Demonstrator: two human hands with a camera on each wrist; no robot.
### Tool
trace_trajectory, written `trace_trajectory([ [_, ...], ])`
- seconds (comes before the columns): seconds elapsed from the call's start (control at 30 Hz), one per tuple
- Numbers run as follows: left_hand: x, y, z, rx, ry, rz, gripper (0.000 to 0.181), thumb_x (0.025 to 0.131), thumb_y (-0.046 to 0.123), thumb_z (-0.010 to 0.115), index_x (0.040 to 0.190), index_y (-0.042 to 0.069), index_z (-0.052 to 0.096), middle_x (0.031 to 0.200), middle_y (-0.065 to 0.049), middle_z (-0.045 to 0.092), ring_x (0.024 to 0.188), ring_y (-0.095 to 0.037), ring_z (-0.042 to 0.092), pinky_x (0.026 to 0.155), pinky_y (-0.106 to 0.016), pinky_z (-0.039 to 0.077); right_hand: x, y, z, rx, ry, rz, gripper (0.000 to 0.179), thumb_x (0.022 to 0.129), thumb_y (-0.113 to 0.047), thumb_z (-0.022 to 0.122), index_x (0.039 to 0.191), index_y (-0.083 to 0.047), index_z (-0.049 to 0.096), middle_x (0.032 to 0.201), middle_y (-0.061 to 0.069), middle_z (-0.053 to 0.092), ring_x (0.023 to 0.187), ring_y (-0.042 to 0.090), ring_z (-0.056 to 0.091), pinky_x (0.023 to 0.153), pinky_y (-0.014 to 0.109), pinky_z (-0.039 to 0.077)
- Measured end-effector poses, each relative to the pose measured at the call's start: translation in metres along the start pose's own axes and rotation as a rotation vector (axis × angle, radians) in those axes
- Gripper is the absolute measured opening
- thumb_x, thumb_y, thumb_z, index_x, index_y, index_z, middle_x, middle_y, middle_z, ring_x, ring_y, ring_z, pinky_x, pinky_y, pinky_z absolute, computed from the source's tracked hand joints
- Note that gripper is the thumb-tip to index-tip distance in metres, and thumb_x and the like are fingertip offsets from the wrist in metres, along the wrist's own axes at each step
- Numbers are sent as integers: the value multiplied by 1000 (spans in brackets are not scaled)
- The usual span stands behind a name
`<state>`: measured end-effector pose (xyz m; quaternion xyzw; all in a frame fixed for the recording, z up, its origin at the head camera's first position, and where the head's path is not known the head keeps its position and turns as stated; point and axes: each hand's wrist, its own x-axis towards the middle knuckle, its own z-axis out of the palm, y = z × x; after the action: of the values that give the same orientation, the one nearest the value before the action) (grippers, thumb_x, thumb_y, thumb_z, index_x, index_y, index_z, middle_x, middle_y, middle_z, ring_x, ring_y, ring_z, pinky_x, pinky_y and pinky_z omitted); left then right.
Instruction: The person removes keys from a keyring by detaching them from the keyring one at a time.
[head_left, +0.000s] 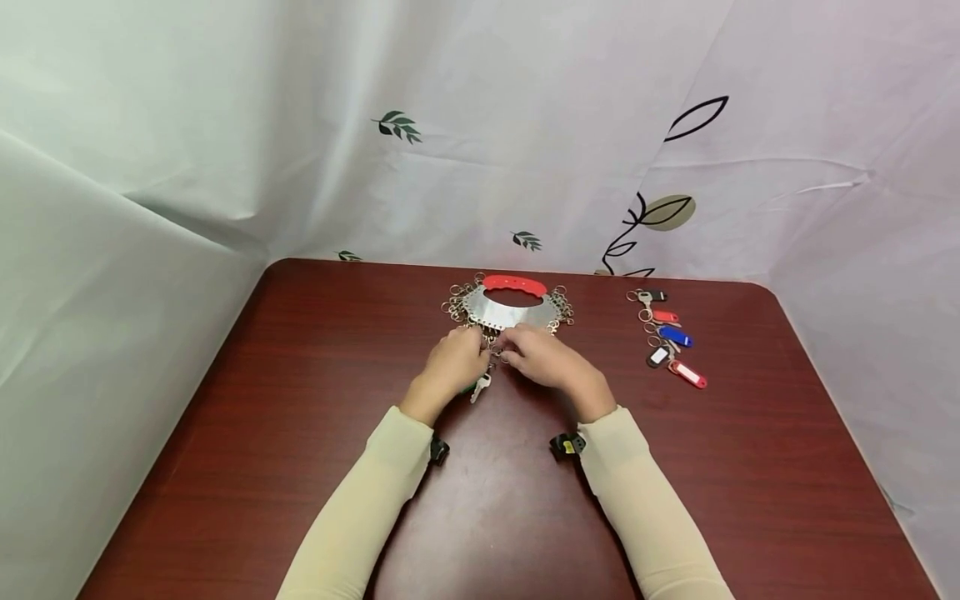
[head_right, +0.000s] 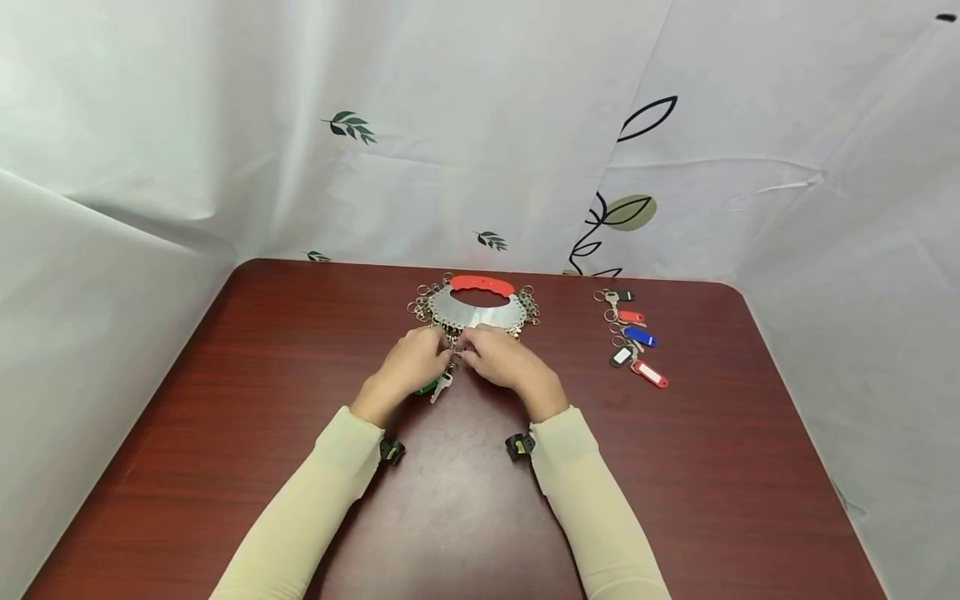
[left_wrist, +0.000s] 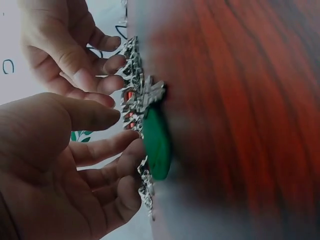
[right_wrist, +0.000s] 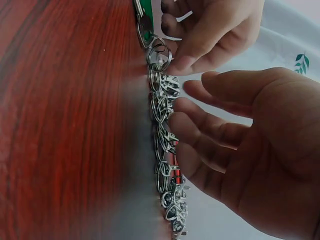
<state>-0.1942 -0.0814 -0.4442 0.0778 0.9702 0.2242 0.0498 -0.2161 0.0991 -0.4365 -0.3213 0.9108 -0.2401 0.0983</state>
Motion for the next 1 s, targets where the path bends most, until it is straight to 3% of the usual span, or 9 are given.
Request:
trace_trajectory([
  [0.37,4,5,9,-15,7,-62,13,89,16,67,94,3,65,105,-21,71,94,-43,70,73,-55,56,3,-2,7,-7,-57,-14,18,101,-10,59,112,-4,73,109,9,74,109,27,68,101,45,52],
  [0.5,5,4,9,-31,8,-74,8,86,11,67,82,6,62,95,-19,70,85,-39,69,67,-52,54,3,-1,9,-12,-55,-30,19,101,-10,59,113,-5,73,110,9,75,110,27,68,101,45,52],
  [0.63,6,6,9,-26,-17,-93,18,84,9,65,69,11,55,89,-15,70,77,-35,67,61,-49,51,3,0,10,-18,-55,-40,21,101,-11,58,114,-5,74,112,9,75,111,27,68,102,44,51],
  [0.8,8,8,9,-6,-28,-93,26,86,10,64,63,13,52,90,-15,72,80,-36,70,61,-49,52,0,1,9,-15,-41,-32,21,101,-10,59,115,-5,74,113,9,75,112,27,68,102,44,51],
  [1.0,7,6,8,-94,-4,-113,31,85,9,65,60,15,48,69,-7,59,68,-27,59,58,-41,47,1,1,9,2,-34,-17,21,100,-11,59,113,-5,74,109,8,75,108,25,68,100,43,53],
])
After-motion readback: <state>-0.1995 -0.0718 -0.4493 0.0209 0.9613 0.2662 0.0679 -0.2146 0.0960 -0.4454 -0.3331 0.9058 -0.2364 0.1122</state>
